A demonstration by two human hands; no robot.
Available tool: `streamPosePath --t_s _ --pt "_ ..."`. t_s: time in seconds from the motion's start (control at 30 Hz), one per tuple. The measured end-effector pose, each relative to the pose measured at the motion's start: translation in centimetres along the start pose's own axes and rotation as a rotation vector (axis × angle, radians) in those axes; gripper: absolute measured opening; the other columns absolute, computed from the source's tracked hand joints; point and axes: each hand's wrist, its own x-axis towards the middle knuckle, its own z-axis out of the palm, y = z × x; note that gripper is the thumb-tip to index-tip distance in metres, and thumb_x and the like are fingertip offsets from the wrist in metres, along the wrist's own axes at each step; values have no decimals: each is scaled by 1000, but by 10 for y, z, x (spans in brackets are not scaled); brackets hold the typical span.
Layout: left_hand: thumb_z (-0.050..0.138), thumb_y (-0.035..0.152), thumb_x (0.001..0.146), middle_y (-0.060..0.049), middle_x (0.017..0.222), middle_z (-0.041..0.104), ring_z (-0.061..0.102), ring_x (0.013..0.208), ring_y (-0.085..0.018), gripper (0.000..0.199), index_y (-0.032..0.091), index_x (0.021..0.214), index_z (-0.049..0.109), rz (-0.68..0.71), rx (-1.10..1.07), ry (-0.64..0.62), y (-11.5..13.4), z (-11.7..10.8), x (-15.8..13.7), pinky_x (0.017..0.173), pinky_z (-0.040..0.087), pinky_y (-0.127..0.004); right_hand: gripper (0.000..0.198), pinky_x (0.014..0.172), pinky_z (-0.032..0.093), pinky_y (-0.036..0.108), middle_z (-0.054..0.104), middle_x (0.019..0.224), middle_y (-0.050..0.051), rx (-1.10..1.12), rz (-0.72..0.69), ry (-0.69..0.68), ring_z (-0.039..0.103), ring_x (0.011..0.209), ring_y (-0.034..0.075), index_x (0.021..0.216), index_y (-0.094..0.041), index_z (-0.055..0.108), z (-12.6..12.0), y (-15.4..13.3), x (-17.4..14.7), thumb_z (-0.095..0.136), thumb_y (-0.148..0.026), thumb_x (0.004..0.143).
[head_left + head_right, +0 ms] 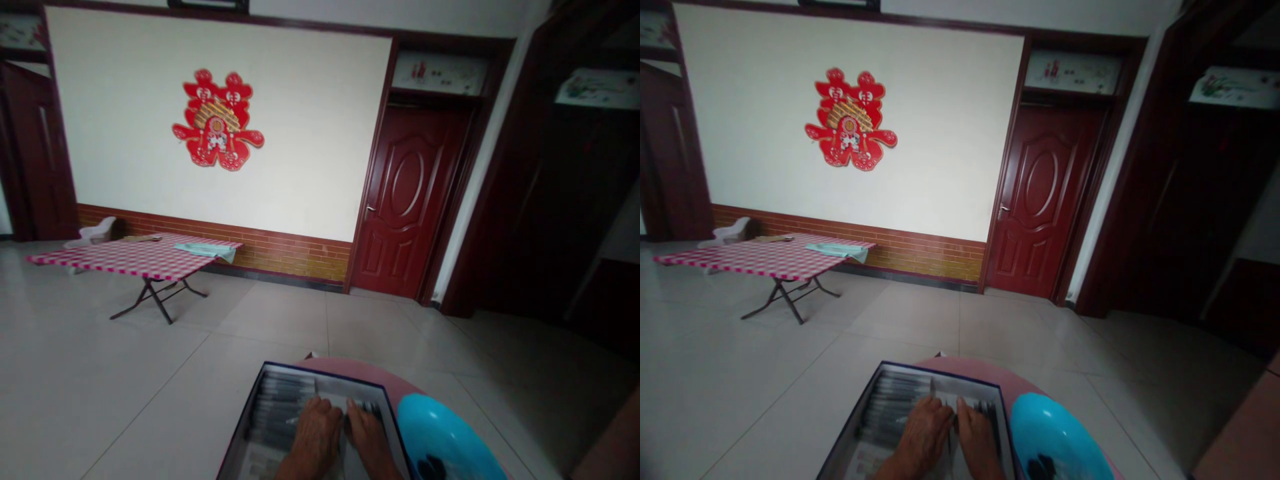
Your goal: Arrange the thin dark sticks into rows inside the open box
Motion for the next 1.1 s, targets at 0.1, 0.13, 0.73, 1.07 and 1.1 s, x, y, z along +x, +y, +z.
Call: streamPosePath --t_s 0.1,0.13,0.73,1.07,1.1 --pt "50 14 87 -4 79 65 58 76 -20 17 21 80 63 -14 -3 14 -3 1 -1 73 39 -32 35 76 46 29 71 85 10 33 -32 49 64 80 21 76 -22 61 -3 -2 -3 33 -39 88" --pt "50 13 87 -4 79 65 58 77 -21 17 21 80 63 -19 -5 13 -4 1 -1 73 39 -32 33 76 46 29 71 84 9 41 -41 47 64 81 21 75 -22 60 -2 -1 -3 34 -38 88" --pt "47 13 86 -5 77 63 57 74 -20 18 19 78 62 29 -31 43 -7 6 -5 71 40 -32 40 67 44 31 68 72 9 -28 -4 15 60 68 20 64 -23 54 8 2 -4 31 -46 86" --pt "48 13 85 -4 78 64 58 75 -19 16 20 82 62 85 -50 88 -10 15 -7 74 42 -32 52 64 43 30 69 70 9 32 27 10 60 67 20 65 -21 61 9 2 -2 30 -56 87" --pt "48 13 85 -5 79 64 58 75 -19 16 20 82 61 90 -52 93 -11 16 -7 74 42 -32 50 65 43 29 69 70 9 30 24 17 60 67 19 64 -21 60 10 4 -2 32 -56 86"
